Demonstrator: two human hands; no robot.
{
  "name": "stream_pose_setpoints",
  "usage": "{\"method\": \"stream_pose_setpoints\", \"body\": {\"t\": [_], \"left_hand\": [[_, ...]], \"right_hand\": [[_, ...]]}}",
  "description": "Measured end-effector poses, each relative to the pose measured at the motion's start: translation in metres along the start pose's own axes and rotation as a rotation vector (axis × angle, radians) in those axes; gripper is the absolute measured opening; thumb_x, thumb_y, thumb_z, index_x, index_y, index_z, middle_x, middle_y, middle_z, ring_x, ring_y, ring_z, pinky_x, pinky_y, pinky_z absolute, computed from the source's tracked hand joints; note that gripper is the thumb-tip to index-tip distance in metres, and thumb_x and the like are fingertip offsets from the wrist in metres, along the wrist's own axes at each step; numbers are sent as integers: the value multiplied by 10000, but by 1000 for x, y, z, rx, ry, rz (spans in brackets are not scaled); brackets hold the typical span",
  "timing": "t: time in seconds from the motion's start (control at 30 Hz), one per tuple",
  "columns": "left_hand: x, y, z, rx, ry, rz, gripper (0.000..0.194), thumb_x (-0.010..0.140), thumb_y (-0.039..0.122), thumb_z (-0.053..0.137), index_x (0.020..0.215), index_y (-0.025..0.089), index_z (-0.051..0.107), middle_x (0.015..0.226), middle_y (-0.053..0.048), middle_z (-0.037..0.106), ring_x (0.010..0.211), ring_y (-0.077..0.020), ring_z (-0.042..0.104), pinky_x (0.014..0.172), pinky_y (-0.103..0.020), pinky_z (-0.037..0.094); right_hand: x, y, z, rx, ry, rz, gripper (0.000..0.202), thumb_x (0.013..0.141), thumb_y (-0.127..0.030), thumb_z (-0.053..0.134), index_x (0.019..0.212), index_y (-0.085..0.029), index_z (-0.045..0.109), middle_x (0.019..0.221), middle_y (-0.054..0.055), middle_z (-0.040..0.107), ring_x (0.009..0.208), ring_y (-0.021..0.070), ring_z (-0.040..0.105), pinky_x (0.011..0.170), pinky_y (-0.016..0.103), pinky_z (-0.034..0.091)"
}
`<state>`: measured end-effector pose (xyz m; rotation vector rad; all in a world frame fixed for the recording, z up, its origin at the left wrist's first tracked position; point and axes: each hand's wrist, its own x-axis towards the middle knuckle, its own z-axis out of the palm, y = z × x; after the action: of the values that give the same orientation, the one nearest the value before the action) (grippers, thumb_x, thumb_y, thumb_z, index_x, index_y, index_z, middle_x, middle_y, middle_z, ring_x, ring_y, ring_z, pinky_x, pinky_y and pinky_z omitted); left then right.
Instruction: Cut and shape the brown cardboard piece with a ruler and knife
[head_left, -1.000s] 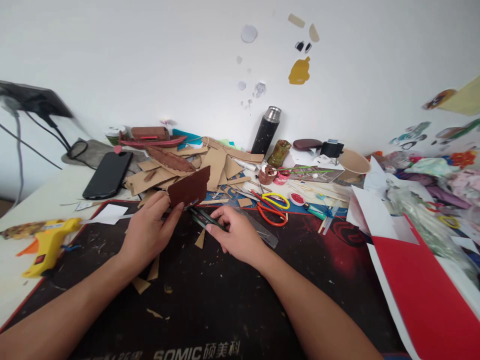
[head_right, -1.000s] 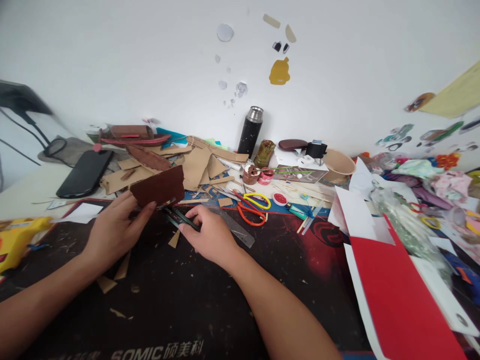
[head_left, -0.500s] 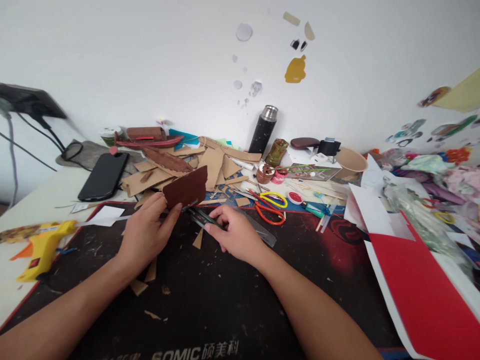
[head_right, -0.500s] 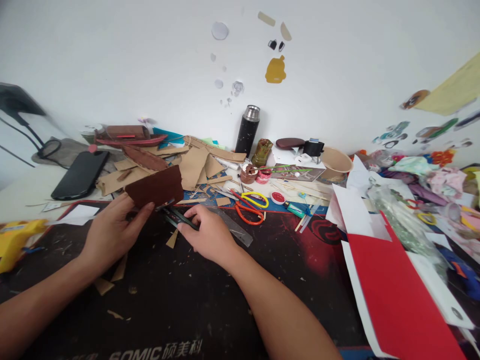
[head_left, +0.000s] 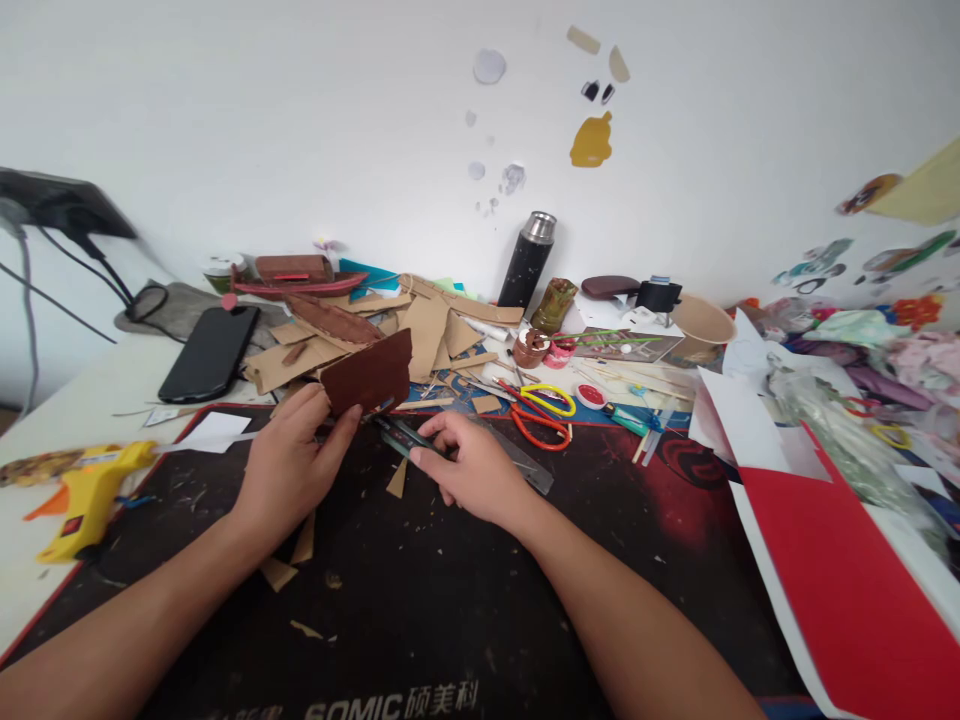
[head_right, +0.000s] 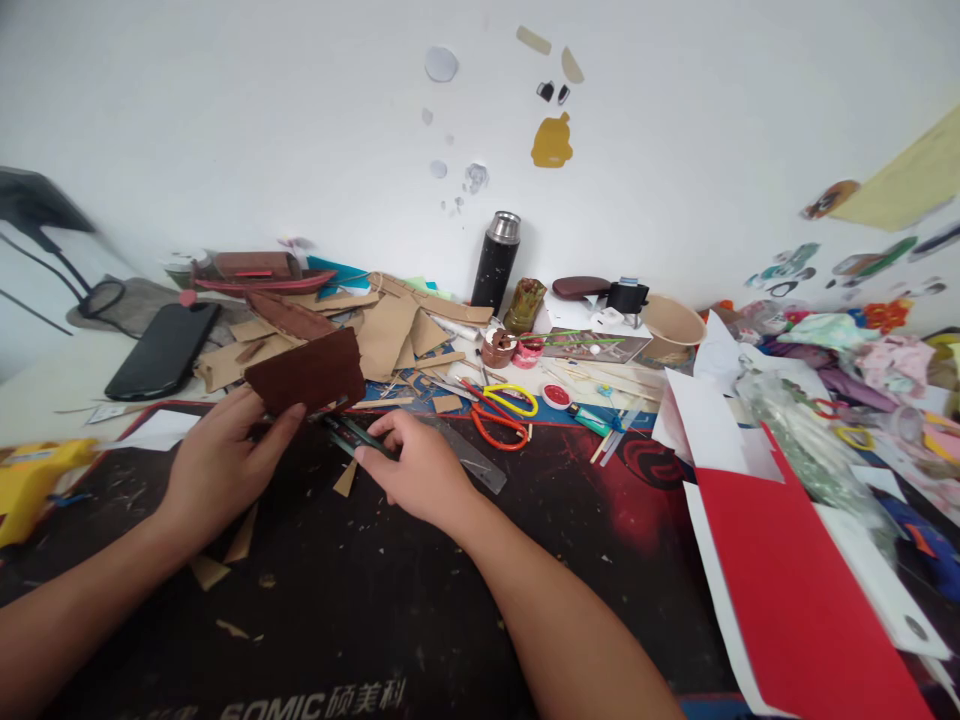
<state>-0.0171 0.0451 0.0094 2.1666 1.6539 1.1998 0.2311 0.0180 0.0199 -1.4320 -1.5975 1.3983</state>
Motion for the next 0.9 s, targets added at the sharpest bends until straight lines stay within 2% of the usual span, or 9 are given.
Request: {"method": "stream_pose_setpoints", "body": {"t": [0.13,0.27,0.47,0.67,0.9], "left_hand": [[0,1,-1,1,-3,-3,319,1093,548,543,914,311,661,956,-40,763,909,-287,724,798,-416,559],[1,3,-2,-5,-16,-5,306,1088,524,552,896,303,641,951,-43,754,906,-276,713,801,-407,561],[2,6,-5,-7,-44,-27,289,1086,521,560,940,290,655,1015,-45,773,971,-272,729,872,-402,578],[1,2,-5,-2,-63,-59,289,1093,523,562,995,285,695,994,-47,764,1009,-284,730,860,-391,563],[2,1,-5,-12,-49,-81,283,1065,562,570,1041,327,725,1039,-64,802,1018,-316,759,885,-436,608]], "right_hand": [[1,-1,-3,-72,63,3,196,1106,-301,787,1221,-261,634,881,-96,636,464,80,602,535,270,457],[-2,-6,-2,-65,-6,11,203,1098,-298,802,1215,-254,643,872,-98,644,467,75,599,558,273,469],[-1,-5,-2,-48,34,16,195,1103,-313,796,1210,-266,640,890,-90,652,473,80,598,530,264,452],[-2,-4,2,-3,-42,19,190,1097,-290,794,1199,-260,637,865,-104,631,463,71,600,505,246,451],[2,3,-8,6,48,21,183,1111,-310,780,1213,-257,637,888,-84,650,453,73,590,502,252,454]]}}
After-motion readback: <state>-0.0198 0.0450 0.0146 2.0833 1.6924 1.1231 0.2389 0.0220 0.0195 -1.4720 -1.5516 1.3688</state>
